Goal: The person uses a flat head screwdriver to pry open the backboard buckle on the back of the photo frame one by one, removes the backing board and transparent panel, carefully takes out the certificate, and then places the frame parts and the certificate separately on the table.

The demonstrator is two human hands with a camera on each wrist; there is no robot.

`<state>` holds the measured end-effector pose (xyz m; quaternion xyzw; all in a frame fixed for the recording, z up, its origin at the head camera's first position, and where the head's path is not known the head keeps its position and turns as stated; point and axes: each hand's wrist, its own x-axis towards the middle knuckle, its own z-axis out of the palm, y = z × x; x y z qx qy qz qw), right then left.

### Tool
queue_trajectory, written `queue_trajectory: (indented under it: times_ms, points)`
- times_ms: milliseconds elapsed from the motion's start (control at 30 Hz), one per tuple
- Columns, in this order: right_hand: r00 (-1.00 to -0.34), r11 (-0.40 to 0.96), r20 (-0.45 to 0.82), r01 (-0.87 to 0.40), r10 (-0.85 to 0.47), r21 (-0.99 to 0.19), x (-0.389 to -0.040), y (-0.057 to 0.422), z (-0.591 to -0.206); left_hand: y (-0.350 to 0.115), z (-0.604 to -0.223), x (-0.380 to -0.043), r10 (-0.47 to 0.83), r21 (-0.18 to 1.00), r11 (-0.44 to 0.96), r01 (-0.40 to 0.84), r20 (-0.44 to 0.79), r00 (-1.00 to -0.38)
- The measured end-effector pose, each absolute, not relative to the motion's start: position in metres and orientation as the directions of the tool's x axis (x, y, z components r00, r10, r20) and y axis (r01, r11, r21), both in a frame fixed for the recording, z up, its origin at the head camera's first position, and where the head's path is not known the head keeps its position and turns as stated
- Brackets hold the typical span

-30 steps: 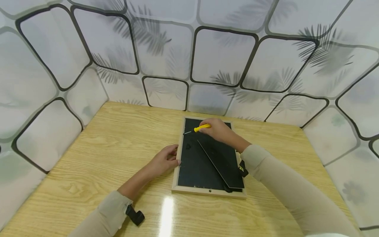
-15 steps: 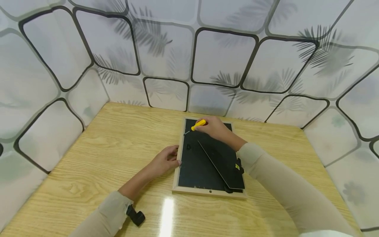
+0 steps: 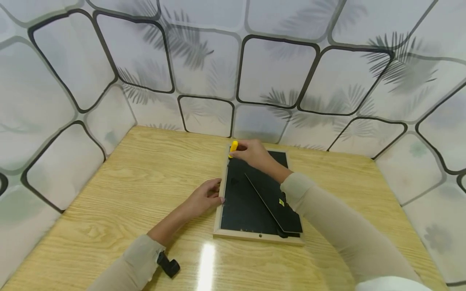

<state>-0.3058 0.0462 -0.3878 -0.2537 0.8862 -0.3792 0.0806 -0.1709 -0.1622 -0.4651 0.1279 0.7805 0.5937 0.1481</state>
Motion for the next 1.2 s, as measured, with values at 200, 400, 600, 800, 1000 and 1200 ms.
queue_trajectory:
  times_ms: [200, 400, 600, 800, 1000, 1200]
  points:
    - [-0.850, 0.582, 0.099, -0.435, -0.518, -0.687, -0.307, 0.037, -0.389, -0.162, -0.465, -0.171, 0.367, 0.960, 0.280, 0.026, -0.082, -0.927]
    - [-0.830, 0.586, 0.141, -0.491, -0.540, -0.644, -0.307, 0.028, -0.389, -0.161, -0.463, -0.170, 0.358, 0.957, 0.287, 0.035, -0.073, -0.931]
    - [-0.831, 0.581, 0.159, -0.497, -0.534, -0.645, -0.306, 0.027, -0.389, -0.160, -0.464, -0.170, 0.348, 0.956, 0.292, 0.036, -0.071, -0.935]
    - [-0.847, 0.561, 0.133, -0.450, -0.515, -0.695, -0.304, 0.034, -0.391, -0.160, -0.464, -0.170, 0.354, 0.958, 0.284, 0.033, -0.073, -0.932]
    - [-0.886, 0.546, 0.063, -0.338, -0.459, -0.767, -0.303, 0.052, -0.396, -0.161, -0.465, -0.171, 0.376, 0.963, 0.266, 0.041, -0.064, -0.924]
    - [-0.897, 0.515, 0.048, -0.295, -0.439, -0.805, -0.301, 0.070, -0.401, -0.160, -0.464, -0.171, 0.374, 0.961, 0.273, 0.044, -0.064, -0.925]
